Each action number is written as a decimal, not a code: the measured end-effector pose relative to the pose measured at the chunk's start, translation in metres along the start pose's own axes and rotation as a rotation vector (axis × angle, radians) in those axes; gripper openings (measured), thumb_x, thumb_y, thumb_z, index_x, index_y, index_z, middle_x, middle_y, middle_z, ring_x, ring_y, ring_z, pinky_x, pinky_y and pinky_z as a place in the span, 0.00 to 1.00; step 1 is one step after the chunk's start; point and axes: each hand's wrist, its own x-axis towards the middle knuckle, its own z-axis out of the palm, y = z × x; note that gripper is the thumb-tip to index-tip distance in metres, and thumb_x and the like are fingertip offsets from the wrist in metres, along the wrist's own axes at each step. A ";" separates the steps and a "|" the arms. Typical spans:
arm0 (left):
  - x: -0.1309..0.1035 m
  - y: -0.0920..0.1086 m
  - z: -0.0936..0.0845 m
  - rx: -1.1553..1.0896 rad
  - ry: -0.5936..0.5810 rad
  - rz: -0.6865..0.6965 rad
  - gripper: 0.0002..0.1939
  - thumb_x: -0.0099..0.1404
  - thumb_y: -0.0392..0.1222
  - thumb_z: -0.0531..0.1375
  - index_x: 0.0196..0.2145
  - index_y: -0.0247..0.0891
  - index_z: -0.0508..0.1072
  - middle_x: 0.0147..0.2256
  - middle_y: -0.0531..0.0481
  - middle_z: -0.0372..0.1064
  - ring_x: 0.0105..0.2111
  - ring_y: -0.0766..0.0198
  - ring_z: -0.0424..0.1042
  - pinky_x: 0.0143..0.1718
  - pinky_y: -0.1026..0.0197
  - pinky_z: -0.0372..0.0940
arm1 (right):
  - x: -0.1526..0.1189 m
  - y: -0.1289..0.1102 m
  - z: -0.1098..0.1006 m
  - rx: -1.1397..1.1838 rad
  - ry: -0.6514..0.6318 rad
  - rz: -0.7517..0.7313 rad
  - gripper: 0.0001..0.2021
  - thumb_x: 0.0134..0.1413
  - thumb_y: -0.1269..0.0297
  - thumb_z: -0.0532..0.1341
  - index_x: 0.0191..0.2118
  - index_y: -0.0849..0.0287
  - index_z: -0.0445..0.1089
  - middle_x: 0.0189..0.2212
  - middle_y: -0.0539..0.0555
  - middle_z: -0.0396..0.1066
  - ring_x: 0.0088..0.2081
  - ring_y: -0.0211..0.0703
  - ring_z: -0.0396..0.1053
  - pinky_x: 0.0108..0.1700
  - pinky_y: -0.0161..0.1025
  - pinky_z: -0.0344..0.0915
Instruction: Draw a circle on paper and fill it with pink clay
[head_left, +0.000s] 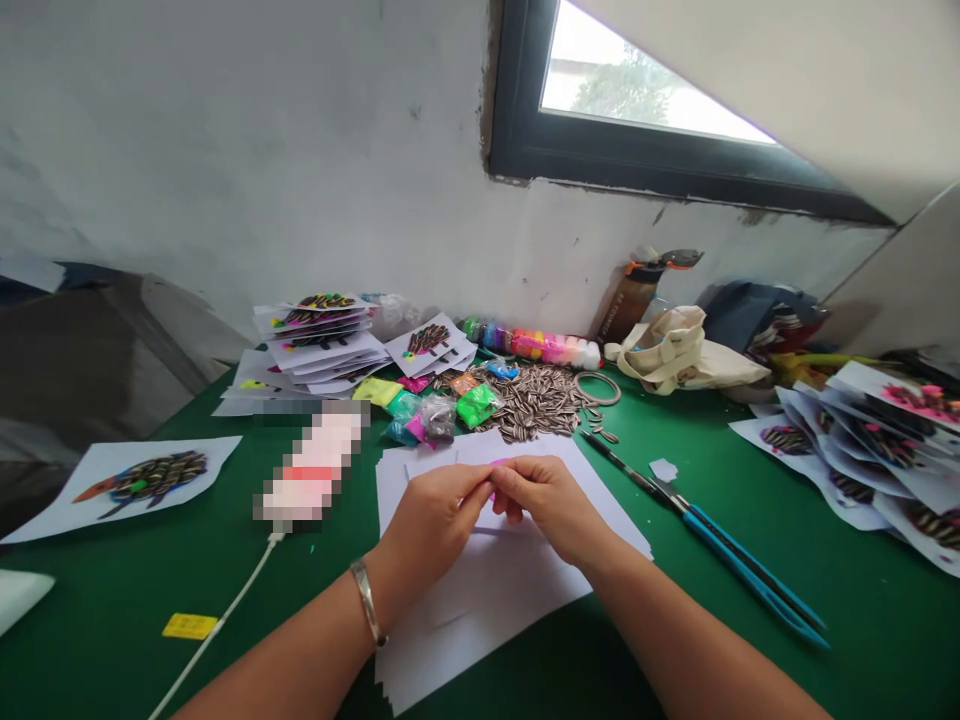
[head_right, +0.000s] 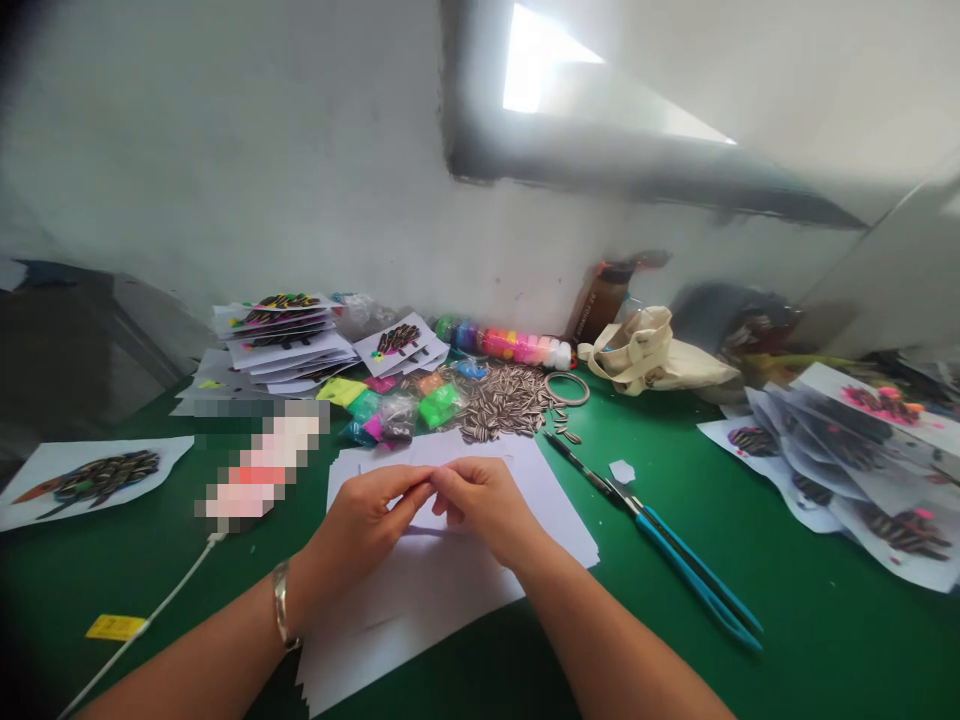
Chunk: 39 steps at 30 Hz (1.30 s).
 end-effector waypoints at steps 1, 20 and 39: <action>0.000 0.000 0.000 -0.005 0.010 -0.001 0.11 0.68 0.34 0.53 0.37 0.41 0.76 0.30 0.55 0.75 0.29 0.68 0.71 0.34 0.66 0.62 | 0.000 0.000 0.000 -0.005 0.003 -0.004 0.18 0.56 0.53 0.60 0.25 0.63 0.72 0.21 0.51 0.69 0.21 0.33 0.61 0.26 0.33 0.57; 0.000 0.009 -0.003 -0.021 -0.110 -0.126 0.10 0.67 0.38 0.55 0.34 0.41 0.77 0.29 0.55 0.75 0.29 0.67 0.71 0.33 0.66 0.60 | -0.007 -0.008 -0.004 -0.230 -0.070 -0.038 0.19 0.60 0.56 0.54 0.22 0.60 0.68 0.17 0.47 0.63 0.21 0.33 0.59 0.25 0.32 0.54; 0.008 0.001 0.000 -0.899 -0.235 -0.720 0.18 0.53 0.54 0.68 0.26 0.33 0.76 0.25 0.49 0.72 0.22 0.69 0.68 0.27 0.66 0.62 | -0.013 -0.015 -0.010 -0.414 0.024 -0.387 0.09 0.58 0.69 0.58 0.38 0.55 0.76 0.29 0.50 0.71 0.32 0.37 0.68 0.35 0.35 0.64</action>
